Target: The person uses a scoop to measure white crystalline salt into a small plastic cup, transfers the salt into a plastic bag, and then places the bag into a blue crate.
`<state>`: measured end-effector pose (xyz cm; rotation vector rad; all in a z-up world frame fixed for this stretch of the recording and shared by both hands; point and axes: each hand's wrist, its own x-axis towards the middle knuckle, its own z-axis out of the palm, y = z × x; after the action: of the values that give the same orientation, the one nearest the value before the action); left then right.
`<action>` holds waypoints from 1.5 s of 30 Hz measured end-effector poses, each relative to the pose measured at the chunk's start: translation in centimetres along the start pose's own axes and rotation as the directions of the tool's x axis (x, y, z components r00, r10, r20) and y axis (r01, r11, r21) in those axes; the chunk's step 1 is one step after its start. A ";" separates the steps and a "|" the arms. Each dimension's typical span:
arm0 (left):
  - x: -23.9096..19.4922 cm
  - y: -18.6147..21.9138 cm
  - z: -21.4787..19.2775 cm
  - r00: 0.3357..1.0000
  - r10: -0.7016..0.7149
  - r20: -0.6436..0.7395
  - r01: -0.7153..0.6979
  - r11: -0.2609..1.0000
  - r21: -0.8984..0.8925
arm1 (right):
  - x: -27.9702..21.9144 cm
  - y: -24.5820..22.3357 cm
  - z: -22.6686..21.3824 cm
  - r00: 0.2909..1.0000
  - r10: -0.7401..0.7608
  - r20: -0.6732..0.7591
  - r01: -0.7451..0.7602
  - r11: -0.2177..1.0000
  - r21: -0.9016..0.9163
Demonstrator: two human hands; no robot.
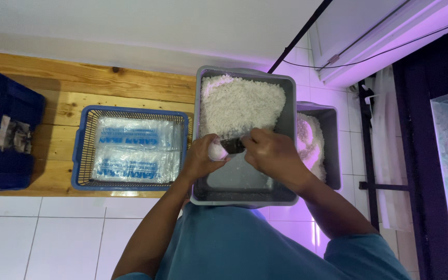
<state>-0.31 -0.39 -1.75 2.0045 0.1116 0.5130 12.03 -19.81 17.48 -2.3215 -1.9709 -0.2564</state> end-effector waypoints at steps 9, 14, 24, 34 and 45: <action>0.6 0.1 -0.2 0.999 0.035 -0.023 -0.036 0.999 -0.023 | -8.2 2.9 9.5 0.737 0.668 0.104 -0.669 0.743 -0.035; 0.5 0.2 -0.5 0.999 0.039 -0.013 -0.039 0.999 -0.019 | -12.2 2.0 18.8 0.567 0.779 0.267 -0.809 0.588 -0.001; 0.3 -0.7 -0.4 0.999 0.030 -0.014 -0.030 0.999 -0.017 | -15.0 -0.3 23.0 0.588 0.750 0.303 -0.765 0.638 -0.093; 0.0 -1.8 0.1 0.995 0.089 -0.039 -0.088 0.996 0.020 | -16.0 -2.6 23.3 0.504 0.636 0.585 -0.680 0.709 -0.185; -1.0 2.2 1.7 0.986 -0.145 -0.081 0.138 0.986 -0.089 | -8.8 -4.5 15.7 0.863 0.391 0.320 -0.479 0.434 0.763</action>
<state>-0.88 -3.19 -0.81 1.8776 0.2805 0.5063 7.39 -24.94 0.24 -2.0207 -0.9966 0.7050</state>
